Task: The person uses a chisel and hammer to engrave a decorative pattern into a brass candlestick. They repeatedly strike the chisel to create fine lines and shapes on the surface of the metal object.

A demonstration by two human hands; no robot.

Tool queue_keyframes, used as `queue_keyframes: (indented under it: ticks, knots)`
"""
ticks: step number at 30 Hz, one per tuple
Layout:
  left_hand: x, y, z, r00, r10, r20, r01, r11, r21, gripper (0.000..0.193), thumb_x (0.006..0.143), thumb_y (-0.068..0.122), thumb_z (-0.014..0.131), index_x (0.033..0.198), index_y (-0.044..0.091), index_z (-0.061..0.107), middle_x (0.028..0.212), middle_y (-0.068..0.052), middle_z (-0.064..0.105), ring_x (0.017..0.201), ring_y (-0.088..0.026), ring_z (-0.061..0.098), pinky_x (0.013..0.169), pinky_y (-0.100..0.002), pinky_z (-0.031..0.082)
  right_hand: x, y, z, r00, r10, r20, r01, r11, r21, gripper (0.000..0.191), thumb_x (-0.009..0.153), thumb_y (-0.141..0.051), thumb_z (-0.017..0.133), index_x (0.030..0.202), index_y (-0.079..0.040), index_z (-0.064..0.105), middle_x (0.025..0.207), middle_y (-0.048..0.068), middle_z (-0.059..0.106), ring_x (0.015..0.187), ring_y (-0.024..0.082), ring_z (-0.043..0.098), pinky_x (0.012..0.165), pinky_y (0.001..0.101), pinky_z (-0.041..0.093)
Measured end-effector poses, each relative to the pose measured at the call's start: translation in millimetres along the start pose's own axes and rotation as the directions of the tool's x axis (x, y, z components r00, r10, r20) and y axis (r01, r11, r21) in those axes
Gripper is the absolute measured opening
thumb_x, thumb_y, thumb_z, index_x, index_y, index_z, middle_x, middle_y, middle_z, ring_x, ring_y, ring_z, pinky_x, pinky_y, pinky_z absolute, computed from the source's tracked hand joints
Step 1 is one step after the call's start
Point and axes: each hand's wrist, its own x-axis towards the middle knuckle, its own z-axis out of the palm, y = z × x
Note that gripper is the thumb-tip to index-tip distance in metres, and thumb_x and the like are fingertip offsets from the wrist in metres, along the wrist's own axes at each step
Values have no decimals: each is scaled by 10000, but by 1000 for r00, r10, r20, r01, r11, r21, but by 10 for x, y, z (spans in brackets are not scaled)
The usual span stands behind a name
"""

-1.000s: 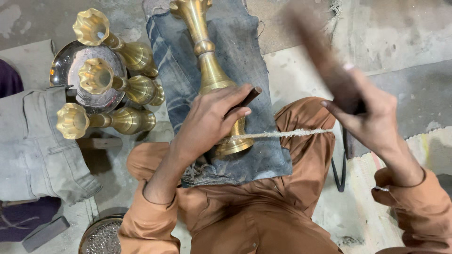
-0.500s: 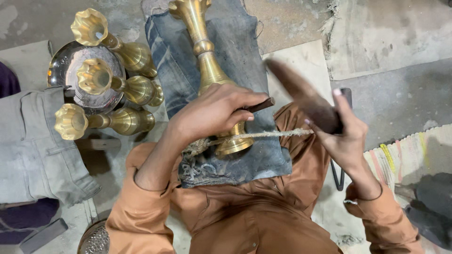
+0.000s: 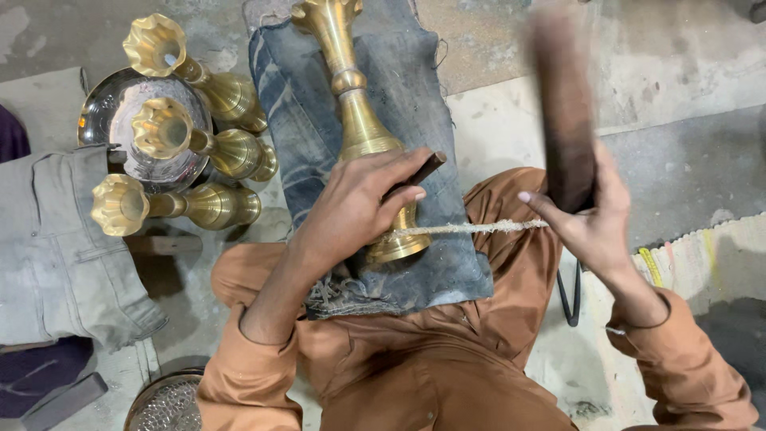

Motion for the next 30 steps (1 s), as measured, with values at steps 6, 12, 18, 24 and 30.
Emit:
queue_keyframes:
  ticks: [6,12,18,24,30]
  knots:
    - [26,21,-52,995,-8,101,12,999,-38,401,940,162,736,1306,13,663,1211,-183,724,1051,-386,702,880,-434,564,-15,-23,21,996,-86,-34,87,996,32,660,839,-105,879,1396,-11,537,971,164,701,874,165,692,723,305,566]
    - [68,-14,-63,975,-74,211,78,997,-12,391,932,183,744,1281,22,671,1107,-168,736,999,-365,705,863,-437,547,-58,-32,57,997,-71,-19,70,997,-43,593,847,-82,863,1377,-28,603,957,152,682,816,240,670,718,344,546]
    - [25,-27,-51,990,-29,137,33,999,-32,388,948,183,748,1289,16,666,1120,-189,737,1012,-368,710,858,-434,550,-61,-50,54,991,-101,84,120,960,-253,674,803,-42,871,1435,-73,639,952,182,717,833,279,710,727,371,555]
    - [-214,103,-25,952,-272,-142,214,920,-327,431,995,166,720,1383,24,598,1031,-127,737,903,-188,735,845,-335,604,36,-86,-45,999,-35,9,35,999,10,737,849,-132,907,1483,-27,544,1085,187,737,950,188,742,811,339,582]
    - [-312,-27,12,945,-282,-166,212,914,-347,425,1001,145,717,1392,22,607,1100,-125,732,932,-170,733,859,-323,610,229,-159,-240,987,-143,70,150,983,-103,752,869,-148,908,1522,-41,550,1191,221,720,1020,265,748,835,360,585]
